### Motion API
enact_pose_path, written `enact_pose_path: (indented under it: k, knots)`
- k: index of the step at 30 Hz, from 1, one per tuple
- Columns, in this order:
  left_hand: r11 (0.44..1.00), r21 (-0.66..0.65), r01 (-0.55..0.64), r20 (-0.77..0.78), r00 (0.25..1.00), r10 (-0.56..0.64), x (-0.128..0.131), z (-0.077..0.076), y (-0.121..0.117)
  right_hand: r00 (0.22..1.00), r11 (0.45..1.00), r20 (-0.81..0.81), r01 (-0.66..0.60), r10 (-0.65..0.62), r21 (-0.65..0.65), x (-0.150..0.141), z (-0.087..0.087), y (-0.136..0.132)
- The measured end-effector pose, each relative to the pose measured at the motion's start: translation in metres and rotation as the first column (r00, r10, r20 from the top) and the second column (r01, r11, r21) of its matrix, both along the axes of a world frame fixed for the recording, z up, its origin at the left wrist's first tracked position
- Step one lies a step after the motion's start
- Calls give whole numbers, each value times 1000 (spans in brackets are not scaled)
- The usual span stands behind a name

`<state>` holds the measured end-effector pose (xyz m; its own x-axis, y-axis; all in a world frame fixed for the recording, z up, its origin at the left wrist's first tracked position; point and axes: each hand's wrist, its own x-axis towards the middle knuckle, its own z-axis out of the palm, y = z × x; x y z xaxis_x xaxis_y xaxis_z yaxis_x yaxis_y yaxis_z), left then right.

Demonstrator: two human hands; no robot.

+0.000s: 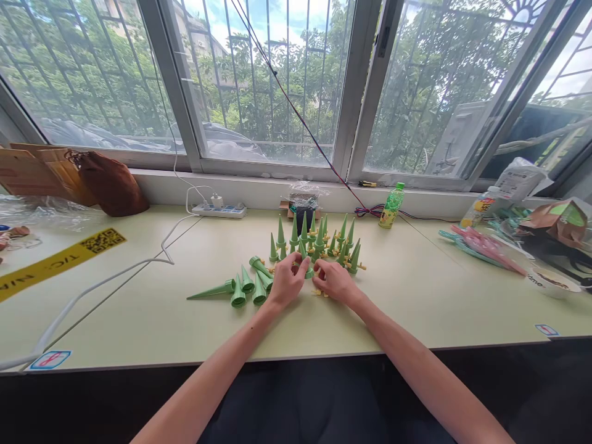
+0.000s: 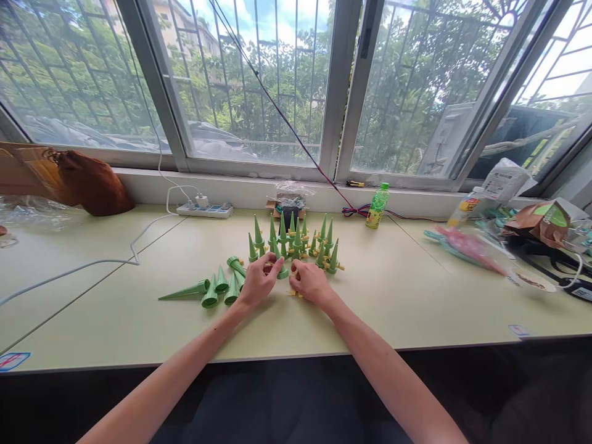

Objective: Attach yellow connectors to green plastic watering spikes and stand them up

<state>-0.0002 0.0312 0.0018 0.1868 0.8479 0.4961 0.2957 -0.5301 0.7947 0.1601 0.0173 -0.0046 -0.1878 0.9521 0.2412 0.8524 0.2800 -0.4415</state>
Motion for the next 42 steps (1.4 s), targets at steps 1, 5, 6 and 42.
enact_pose_path:
  k: [1, 5, 6, 42]
  knots:
    - [1000, 2, 1, -1, 1000, -1, 0, 0, 0, 1000, 1000, 6, -5, 5, 1, 0, 0, 0]
    - [1000, -2, 3, -7, 1000, -3, 1, 0, 0, 998, 1000, 58, -25, 24, 12, 0, -1, 1]
    - [1000, -4, 4, -9, 1000, -4, 1, 0, 0, 997, 1000, 72, -25, 24, 16, 0, -1, 1]
    - [1000, -4, 13, -9, 1000, -13, 1, 0, 0, 879, 974, -466, 10, 99, 227, -4, 5, -1]
